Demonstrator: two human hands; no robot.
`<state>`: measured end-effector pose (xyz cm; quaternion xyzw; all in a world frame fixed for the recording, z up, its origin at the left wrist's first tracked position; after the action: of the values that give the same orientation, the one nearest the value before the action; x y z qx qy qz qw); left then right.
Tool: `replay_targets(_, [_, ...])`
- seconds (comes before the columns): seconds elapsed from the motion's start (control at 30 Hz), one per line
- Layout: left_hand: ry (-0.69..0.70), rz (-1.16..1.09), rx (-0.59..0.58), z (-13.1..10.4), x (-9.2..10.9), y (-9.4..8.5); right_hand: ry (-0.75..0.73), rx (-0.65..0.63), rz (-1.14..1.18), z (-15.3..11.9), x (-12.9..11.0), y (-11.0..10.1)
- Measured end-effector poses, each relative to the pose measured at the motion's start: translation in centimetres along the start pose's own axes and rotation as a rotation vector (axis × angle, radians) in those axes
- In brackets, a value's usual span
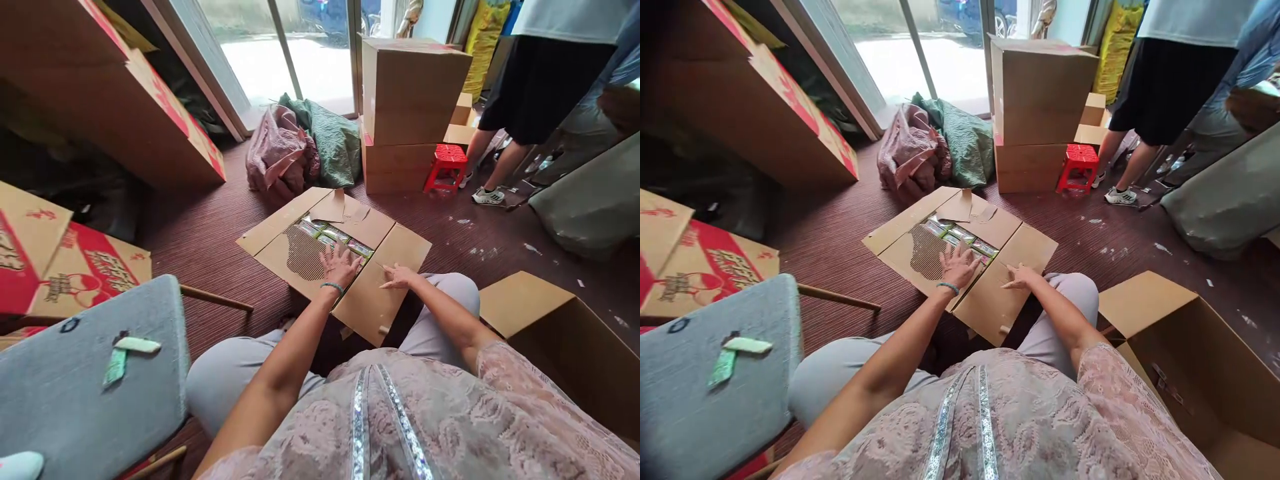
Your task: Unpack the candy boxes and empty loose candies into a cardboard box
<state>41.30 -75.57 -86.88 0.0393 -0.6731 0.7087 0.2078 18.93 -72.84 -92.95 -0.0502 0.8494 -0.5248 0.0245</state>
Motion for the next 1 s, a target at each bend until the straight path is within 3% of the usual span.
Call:
replay_targets(0.1, [-0.130,0.038,-0.126,0.7,-0.8,2.1,0.164,-0.043,0.103,1.3,-1.7,1.7])
replay_targets(0.33, [0.281,0.072,-0.248,4.6,-1.4,6.5,0.300,0.110,0.249,4.3,-4.8,5.5])
replay_targets(0.47, [0.325,0.090,-0.185,5.2,-2.8,8.2,0.303,0.068,0.361,5.2,-4.7,6.1])
replay_targets(0.57, [0.356,0.171,-0.156,5.8,-4.5,8.8,0.225,0.086,0.500,5.5,-4.2,4.9])
replay_targets(0.7, [0.321,0.266,-0.177,7.0,-4.9,7.1,0.121,0.211,0.555,5.1,-4.1,1.3])
replay_targets(0.87, [0.226,0.315,-0.360,9.0,-3.5,3.5,0.162,0.300,0.476,6.9,-4.4,-2.5])
replay_targets(0.93, [0.256,0.313,-0.396,9.1,-3.9,2.2,0.191,0.333,0.408,8.4,-4.0,-3.6])
replay_targets(1.0, [0.279,0.245,-0.347,8.3,-5.4,0.6,0.163,0.382,0.282,9.8,-3.8,-4.6])
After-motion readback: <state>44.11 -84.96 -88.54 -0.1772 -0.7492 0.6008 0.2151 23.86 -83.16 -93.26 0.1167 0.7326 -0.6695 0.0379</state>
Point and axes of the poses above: each hand's wrist, its own z-axis towards the middle knuckle, its own y-axis out of the palm, x = y × z, the point moved 4 cm from there along z, towards the middle knuckle, and after that the axes turned 4 degrees about y, right-handed, at the moved point
